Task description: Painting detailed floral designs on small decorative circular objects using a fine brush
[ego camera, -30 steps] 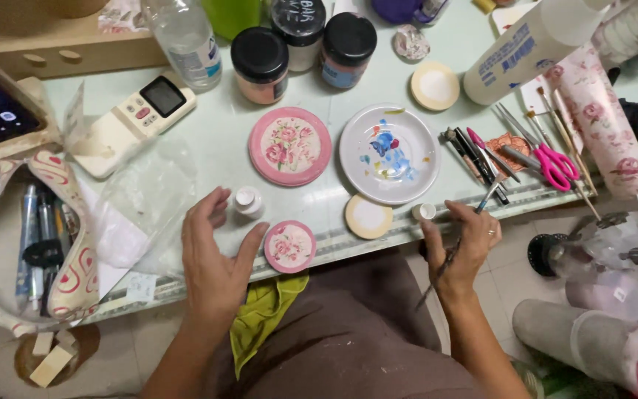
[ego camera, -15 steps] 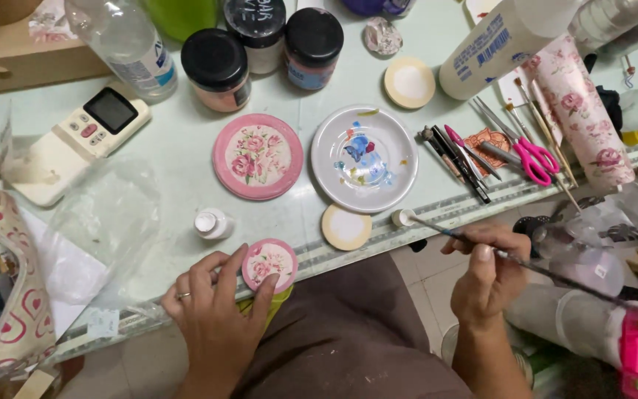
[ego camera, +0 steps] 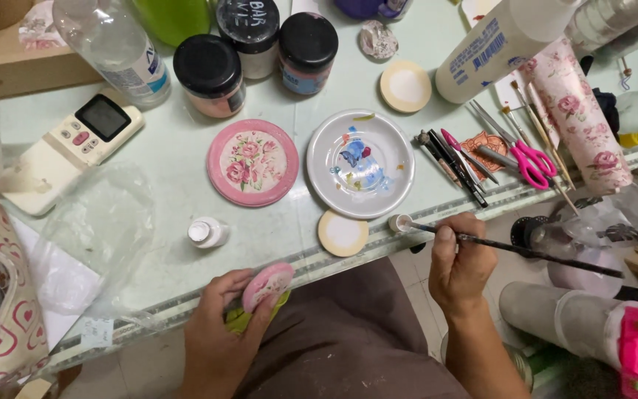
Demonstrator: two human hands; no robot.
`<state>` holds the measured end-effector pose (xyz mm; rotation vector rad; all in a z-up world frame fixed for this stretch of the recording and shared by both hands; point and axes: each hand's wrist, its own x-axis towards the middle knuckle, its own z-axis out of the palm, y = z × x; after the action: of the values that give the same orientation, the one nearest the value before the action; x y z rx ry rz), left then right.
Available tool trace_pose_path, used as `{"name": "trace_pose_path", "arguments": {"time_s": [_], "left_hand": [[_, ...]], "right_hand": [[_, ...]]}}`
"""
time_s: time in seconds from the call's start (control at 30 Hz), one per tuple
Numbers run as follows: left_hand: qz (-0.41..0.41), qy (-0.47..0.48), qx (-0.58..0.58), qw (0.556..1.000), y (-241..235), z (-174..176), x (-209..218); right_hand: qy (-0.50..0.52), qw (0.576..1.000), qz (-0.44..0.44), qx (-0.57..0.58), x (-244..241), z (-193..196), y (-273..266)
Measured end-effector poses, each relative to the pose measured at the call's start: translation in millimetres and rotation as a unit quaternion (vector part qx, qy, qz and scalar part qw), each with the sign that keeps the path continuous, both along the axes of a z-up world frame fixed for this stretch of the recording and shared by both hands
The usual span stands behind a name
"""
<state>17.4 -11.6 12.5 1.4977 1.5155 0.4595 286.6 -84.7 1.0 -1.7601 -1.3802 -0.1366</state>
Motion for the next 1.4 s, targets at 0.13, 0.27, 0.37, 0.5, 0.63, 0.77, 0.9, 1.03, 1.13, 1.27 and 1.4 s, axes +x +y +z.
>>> {"name": "trace_pose_path", "arguments": {"time_s": [0.13,0.27,0.37,0.5,0.63,0.77,0.9,1.03,1.13,1.27,1.4], "left_hand": [[-0.068,-0.031,0.170,0.983,1.3,-4.2,-2.0],[-0.078,-0.043,0.215,0.973,2.8,-8.1,-3.2],[-0.082,-0.047,0.210,0.973,3.3,-5.4,-3.8],[-0.056,-0.046,0.135,0.988,0.4,-6.5,-5.9],[-0.040,-0.107,0.036,0.993,0.2,2.4,-5.8],[-0.014,-0.217,-0.063,0.974,1.8,1.3,-2.7],[0.019,-0.270,-0.096,0.958,0.1,-2.5,-1.3],[0.012,-0.295,-0.082,0.952,-0.8,-4.5,-2.1],[0.011,-0.281,-0.074,0.957,-0.7,-2.4,-2.3],[-0.031,-0.269,-0.034,0.962,2.9,6.7,-0.6],[-0.052,-0.286,-0.022,0.957,6.3,12.1,3.0]], "right_hand": [[-0.024,1.000,0.012,0.002,-0.7,0.1,2.1],[-0.005,1.000,0.016,0.019,-0.5,0.5,1.8],[0.024,0.999,0.011,0.037,-1.1,0.7,-1.7],[0.072,0.992,-0.067,0.076,-4.8,0.5,1.6],[0.108,0.984,-0.048,0.134,-4.2,12.6,18.1],[0.073,0.997,0.009,0.021,-2.8,26.2,39.0],[0.001,0.994,-0.012,-0.105,4.0,26.5,61.0],[0.026,0.983,0.048,-0.176,0.7,37.9,74.8],[-0.001,0.991,0.033,-0.126,5.0,38.1,77.2],[0.010,0.983,0.013,-0.181,3.9,38.8,80.0],[-0.005,0.992,0.028,-0.124,2.4,42.2,79.0]]}}
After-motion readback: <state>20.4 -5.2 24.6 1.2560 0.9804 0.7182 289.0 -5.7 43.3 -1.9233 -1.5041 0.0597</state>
